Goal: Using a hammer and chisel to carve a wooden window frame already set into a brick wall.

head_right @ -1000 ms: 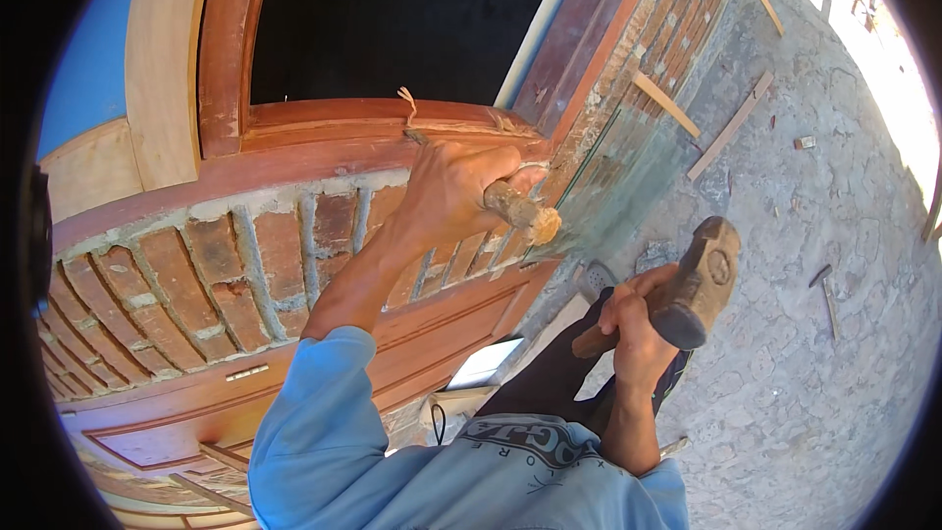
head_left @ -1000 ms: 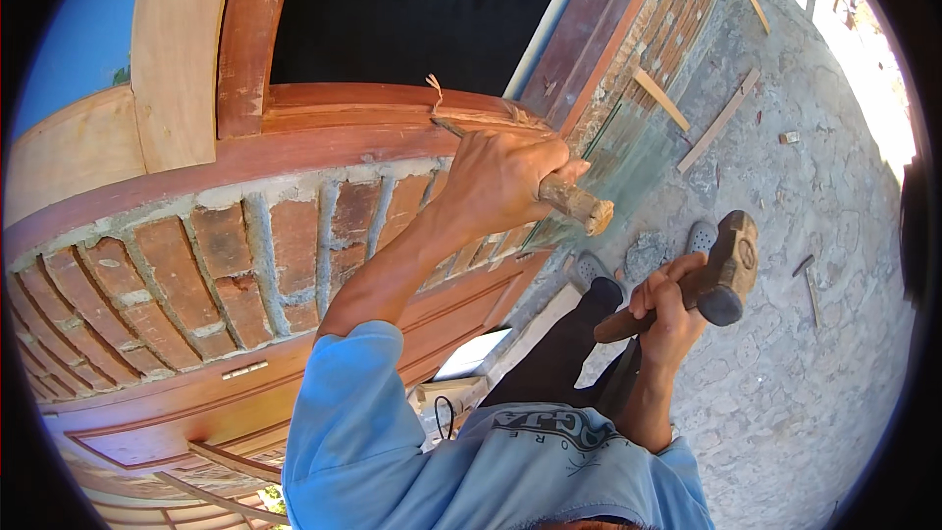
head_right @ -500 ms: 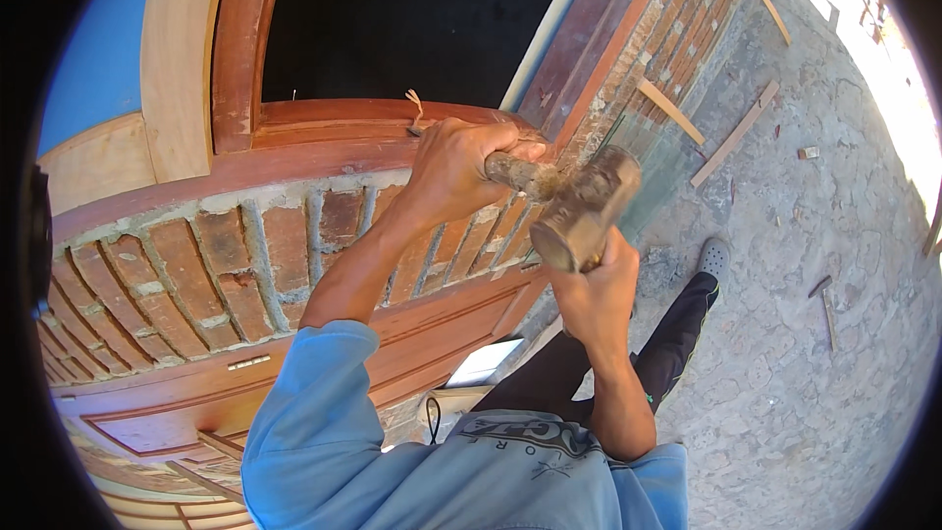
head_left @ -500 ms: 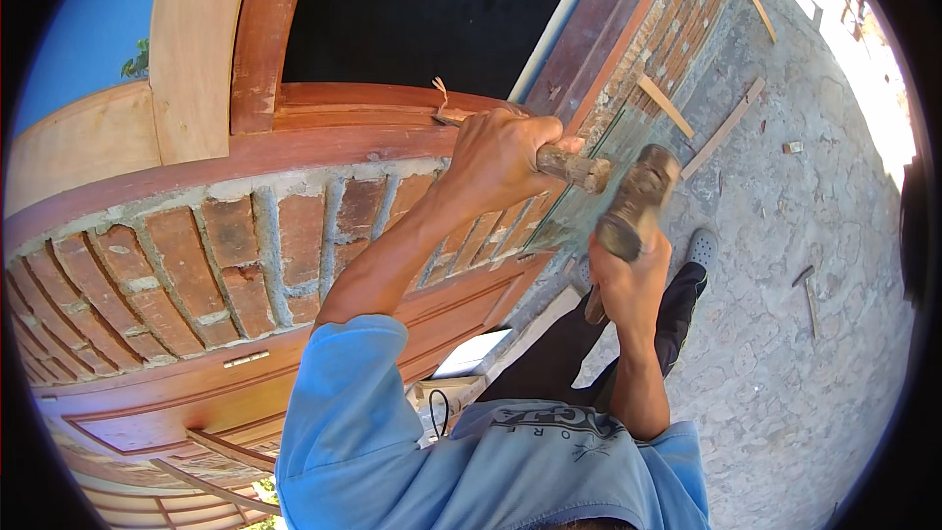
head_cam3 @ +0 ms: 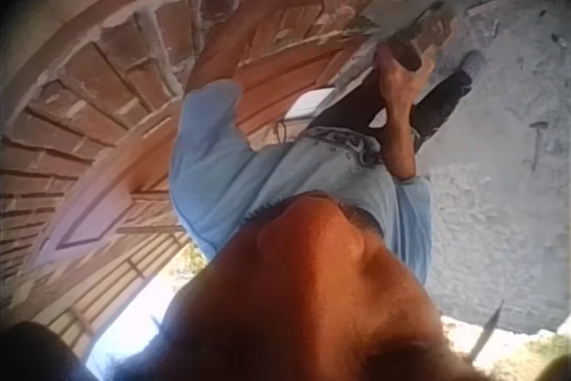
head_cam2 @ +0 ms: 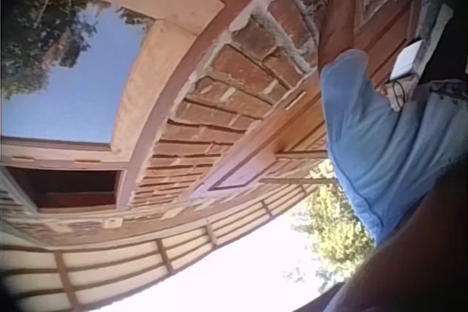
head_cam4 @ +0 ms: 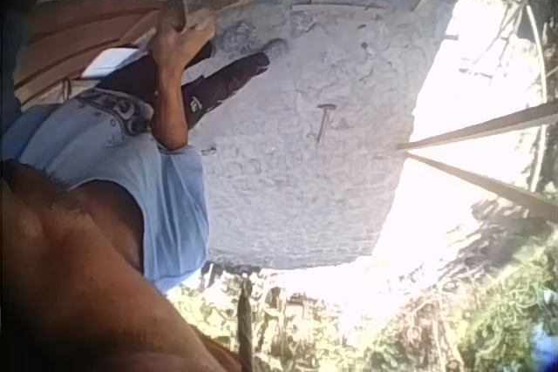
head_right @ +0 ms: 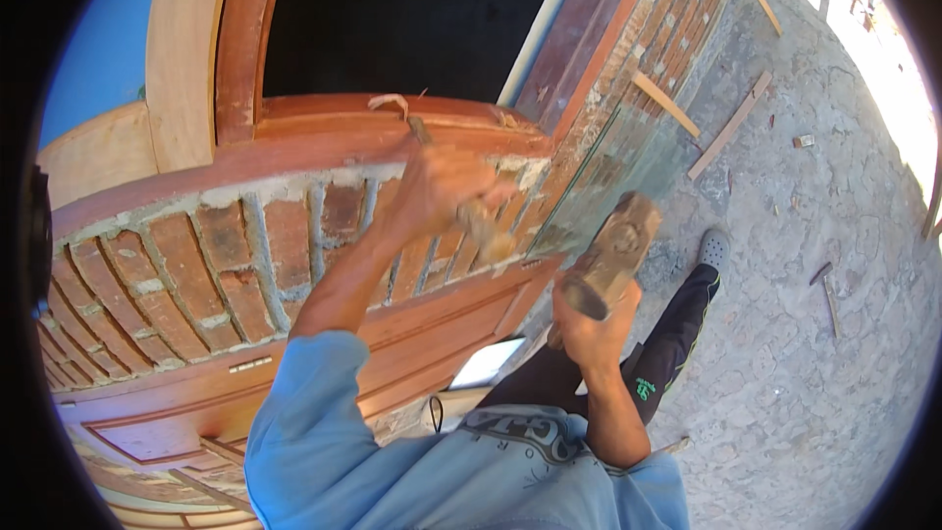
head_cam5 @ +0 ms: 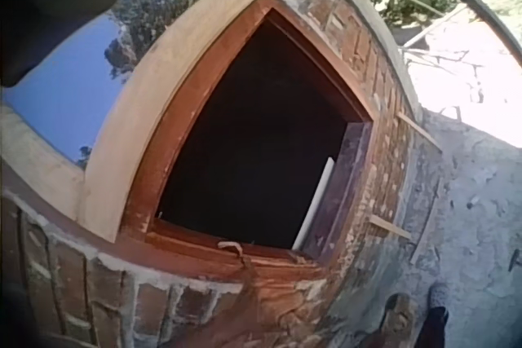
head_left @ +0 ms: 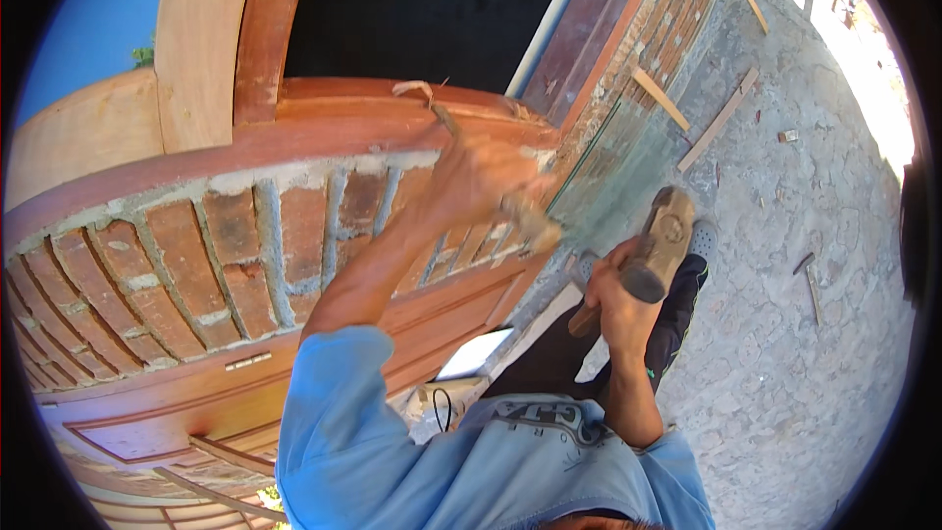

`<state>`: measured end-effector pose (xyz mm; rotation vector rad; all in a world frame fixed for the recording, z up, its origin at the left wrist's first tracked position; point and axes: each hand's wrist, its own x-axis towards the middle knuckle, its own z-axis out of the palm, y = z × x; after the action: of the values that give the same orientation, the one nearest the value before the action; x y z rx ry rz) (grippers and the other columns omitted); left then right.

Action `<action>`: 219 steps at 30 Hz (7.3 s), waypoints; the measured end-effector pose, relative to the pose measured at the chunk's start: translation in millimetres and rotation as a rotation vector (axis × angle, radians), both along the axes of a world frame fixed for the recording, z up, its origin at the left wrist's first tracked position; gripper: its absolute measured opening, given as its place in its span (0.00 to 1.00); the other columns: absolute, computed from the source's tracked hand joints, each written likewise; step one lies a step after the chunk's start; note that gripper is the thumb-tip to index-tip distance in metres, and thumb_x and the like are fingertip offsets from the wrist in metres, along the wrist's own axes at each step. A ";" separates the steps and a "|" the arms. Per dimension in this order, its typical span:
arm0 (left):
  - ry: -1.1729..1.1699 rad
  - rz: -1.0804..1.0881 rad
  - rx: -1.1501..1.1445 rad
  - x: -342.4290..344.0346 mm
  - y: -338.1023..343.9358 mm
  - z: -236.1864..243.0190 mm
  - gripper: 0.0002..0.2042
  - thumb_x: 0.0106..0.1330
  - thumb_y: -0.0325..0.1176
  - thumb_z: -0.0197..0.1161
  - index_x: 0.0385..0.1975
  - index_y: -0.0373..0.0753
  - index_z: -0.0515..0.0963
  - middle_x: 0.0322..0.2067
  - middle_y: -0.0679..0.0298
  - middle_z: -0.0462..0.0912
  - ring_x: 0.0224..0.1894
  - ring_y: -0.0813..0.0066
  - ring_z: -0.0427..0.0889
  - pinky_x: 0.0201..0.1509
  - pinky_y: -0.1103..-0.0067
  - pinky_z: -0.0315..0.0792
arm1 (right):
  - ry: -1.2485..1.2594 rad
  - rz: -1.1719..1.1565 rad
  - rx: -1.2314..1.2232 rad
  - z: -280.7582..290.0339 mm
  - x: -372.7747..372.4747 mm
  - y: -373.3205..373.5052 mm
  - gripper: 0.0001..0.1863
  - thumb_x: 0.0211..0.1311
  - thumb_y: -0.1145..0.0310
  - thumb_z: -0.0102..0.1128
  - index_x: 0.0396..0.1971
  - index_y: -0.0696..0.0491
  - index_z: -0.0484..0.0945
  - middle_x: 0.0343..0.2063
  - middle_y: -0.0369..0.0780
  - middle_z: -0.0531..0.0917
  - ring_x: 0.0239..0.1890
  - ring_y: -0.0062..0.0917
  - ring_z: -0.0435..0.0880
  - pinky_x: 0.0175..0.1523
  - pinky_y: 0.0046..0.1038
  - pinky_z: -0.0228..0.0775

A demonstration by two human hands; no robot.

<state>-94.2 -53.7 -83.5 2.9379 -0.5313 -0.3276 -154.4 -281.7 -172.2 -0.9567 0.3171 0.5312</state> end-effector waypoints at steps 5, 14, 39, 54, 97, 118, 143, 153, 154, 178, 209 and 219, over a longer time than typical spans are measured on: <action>0.003 0.132 -0.021 25.2 -35.8 15.3 0.14 0.58 0.39 0.69 0.18 0.39 0.75 0.17 0.59 0.79 0.19 0.57 0.78 0.25 0.65 0.68 | 0.009 -0.223 0.064 17.9 27.9 -15.5 0.06 0.53 0.82 0.50 0.25 0.55 0.64 0.14 0.36 0.67 0.12 0.18 0.64 0.21 0.22 0.65; 0.032 0.239 -0.079 41.2 -31.3 7.9 0.15 0.55 0.37 0.72 0.17 0.37 0.73 0.14 0.59 0.75 0.18 0.57 0.75 0.24 0.67 0.64 | -0.145 -0.263 0.165 23.0 43.7 4.5 0.05 0.57 0.79 0.51 0.28 0.55 0.64 0.14 0.34 0.68 0.11 0.16 0.63 0.17 0.22 0.62; -0.195 -0.065 -0.514 31.1 -118.7 -67.3 0.20 0.53 0.44 0.73 0.16 0.43 0.67 0.15 0.65 0.67 0.19 0.66 0.74 0.22 0.71 0.65 | 0.221 -0.106 -0.561 -70.4 17.1 -120.5 0.07 0.56 0.75 0.57 0.22 0.55 0.68 0.11 0.35 0.70 0.11 0.17 0.68 0.19 0.21 0.60; 0.080 0.354 -0.120 57.7 -29.1 -81.6 0.19 0.52 0.47 0.73 0.15 0.40 0.72 0.15 0.62 0.74 0.20 0.59 0.77 0.24 0.66 0.67 | 0.226 0.249 -0.660 -102.5 69.1 -132.7 0.08 0.54 0.73 0.59 0.21 0.55 0.68 0.12 0.35 0.71 0.11 0.19 0.70 0.19 0.23 0.61; 0.047 0.271 -0.114 40.0 -17.3 -69.7 0.20 0.58 0.45 0.70 0.13 0.40 0.71 0.13 0.60 0.74 0.18 0.59 0.76 0.23 0.67 0.66 | 0.074 0.315 -0.124 -59.0 49.1 18.1 0.05 0.55 0.77 0.60 0.23 0.56 0.72 0.14 0.33 0.74 0.14 0.16 0.71 0.20 0.23 0.62; -0.033 0.198 -0.096 34.1 -20.1 -57.4 0.22 0.60 0.46 0.70 0.12 0.40 0.71 0.10 0.61 0.71 0.13 0.64 0.74 0.21 0.68 0.64 | -0.022 -0.154 0.234 -22.3 55.0 -24.8 0.09 0.59 0.77 0.53 0.27 0.53 0.61 0.13 0.37 0.67 0.10 0.19 0.64 0.18 0.25 0.67; 0.577 0.467 -0.206 -217.6 -85.6 -110.9 0.19 0.58 0.52 0.67 0.22 0.40 0.78 0.20 0.58 0.80 0.26 0.55 0.82 0.31 0.61 0.72 | -0.057 0.531 -0.790 -84.3 25.8 -110.2 0.11 0.58 0.68 0.60 0.35 0.58 0.71 0.18 0.37 0.74 0.15 0.21 0.74 0.21 0.27 0.65; 0.666 1.425 -0.577 -282.0 -236.3 -161.8 0.28 0.58 0.64 0.62 0.36 0.41 0.84 0.29 0.53 0.85 0.35 0.50 0.84 0.41 0.62 0.76 | -1.460 0.863 -1.271 -70.7 279.1 -4.5 0.20 0.58 0.63 0.61 0.51 0.49 0.76 0.36 0.45 0.84 0.41 0.45 0.83 0.48 0.44 0.73; 0.654 1.463 -0.601 -284.4 -248.2 -168.5 0.28 0.58 0.64 0.62 0.36 0.41 0.84 0.29 0.53 0.85 0.35 0.50 0.84 0.41 0.62 0.76 | -1.497 0.891 -1.249 -82.6 303.0 20.1 0.20 0.58 0.63 0.61 0.51 0.49 0.76 0.36 0.45 0.84 0.41 0.45 0.83 0.48 0.44 0.73; -0.361 1.219 -0.689 86.0 -230.6 -129.0 0.31 0.52 0.44 0.74 0.55 0.42 0.69 0.66 0.56 0.62 0.68 0.53 0.60 0.67 0.57 0.57 | 0.728 1.137 -0.124 -73.1 309.3 -34.8 0.24 0.74 0.51 0.43 0.56 0.55 0.71 0.41 0.43 0.82 0.43 0.32 0.82 0.51 0.33 0.75; 0.210 1.804 -1.174 62.5 -313.4 -379.6 0.40 0.58 0.56 0.66 0.66 0.38 0.65 0.64 0.46 0.67 0.66 0.54 0.67 0.66 0.64 0.66 | -1.194 1.532 -0.326 -117.7 301.3 101.9 0.15 0.73 0.58 0.51 0.48 0.53 0.77 0.18 0.42 0.78 0.21 0.33 0.82 0.28 0.30 0.70; 0.389 2.100 -1.290 4.2 -407.6 -396.0 0.27 0.64 0.53 0.62 0.52 0.34 0.78 0.49 0.49 0.82 0.55 0.55 0.80 0.58 0.68 0.71 | -1.625 1.633 -0.556 -175.5 299.9 167.2 0.17 0.74 0.53 0.47 0.42 0.51 0.77 0.18 0.44 0.81 0.23 0.42 0.83 0.29 0.42 0.75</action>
<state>-90.0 -461.3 -479.6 0.9242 1.5674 -0.0859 145.5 -114.5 -347.7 -1.7465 -2.0443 0.8949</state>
